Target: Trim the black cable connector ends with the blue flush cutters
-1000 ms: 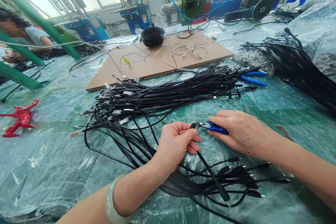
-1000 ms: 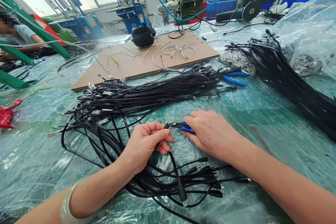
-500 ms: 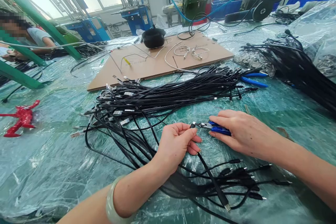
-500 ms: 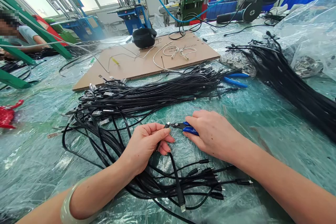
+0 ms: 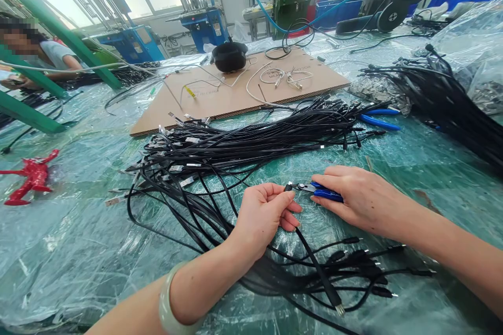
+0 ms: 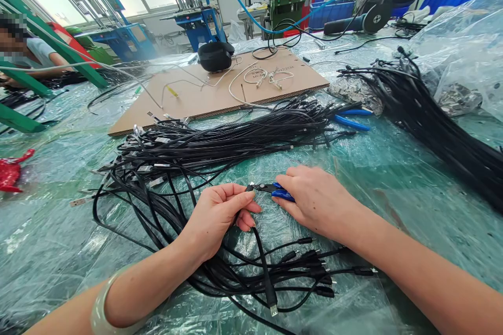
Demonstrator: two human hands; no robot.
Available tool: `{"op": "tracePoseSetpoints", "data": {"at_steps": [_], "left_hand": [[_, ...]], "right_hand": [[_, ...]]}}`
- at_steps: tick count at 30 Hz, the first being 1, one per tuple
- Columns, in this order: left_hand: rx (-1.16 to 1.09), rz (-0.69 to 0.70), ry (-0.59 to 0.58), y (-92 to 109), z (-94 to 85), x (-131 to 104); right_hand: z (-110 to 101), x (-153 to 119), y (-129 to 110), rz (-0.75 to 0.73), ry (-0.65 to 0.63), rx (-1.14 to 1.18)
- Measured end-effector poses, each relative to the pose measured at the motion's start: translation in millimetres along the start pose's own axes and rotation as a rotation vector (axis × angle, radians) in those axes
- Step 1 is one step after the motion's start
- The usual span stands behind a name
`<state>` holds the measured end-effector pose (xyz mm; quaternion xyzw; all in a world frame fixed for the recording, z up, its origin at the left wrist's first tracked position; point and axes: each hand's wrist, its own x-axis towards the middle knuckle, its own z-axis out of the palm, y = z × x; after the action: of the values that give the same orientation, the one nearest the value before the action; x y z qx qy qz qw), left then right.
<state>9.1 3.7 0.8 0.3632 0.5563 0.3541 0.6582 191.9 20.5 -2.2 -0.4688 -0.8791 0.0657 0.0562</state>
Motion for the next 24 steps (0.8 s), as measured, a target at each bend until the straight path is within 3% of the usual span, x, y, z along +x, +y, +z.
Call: {"op": "tracePoseSetpoints", "data": {"at_steps": [7,24], "left_hand": [[0.004,-0.003,0.003,-0.6,0.0,0.5],[-0.056,0.027,0.004,-2.7,-1.2,1.4]], "right_hand": [[1.3,-1.6,2.4,0.021,-0.02,0.041],[2.9,-3.1,5.9,-0.043,0.127,-0.007]]}}
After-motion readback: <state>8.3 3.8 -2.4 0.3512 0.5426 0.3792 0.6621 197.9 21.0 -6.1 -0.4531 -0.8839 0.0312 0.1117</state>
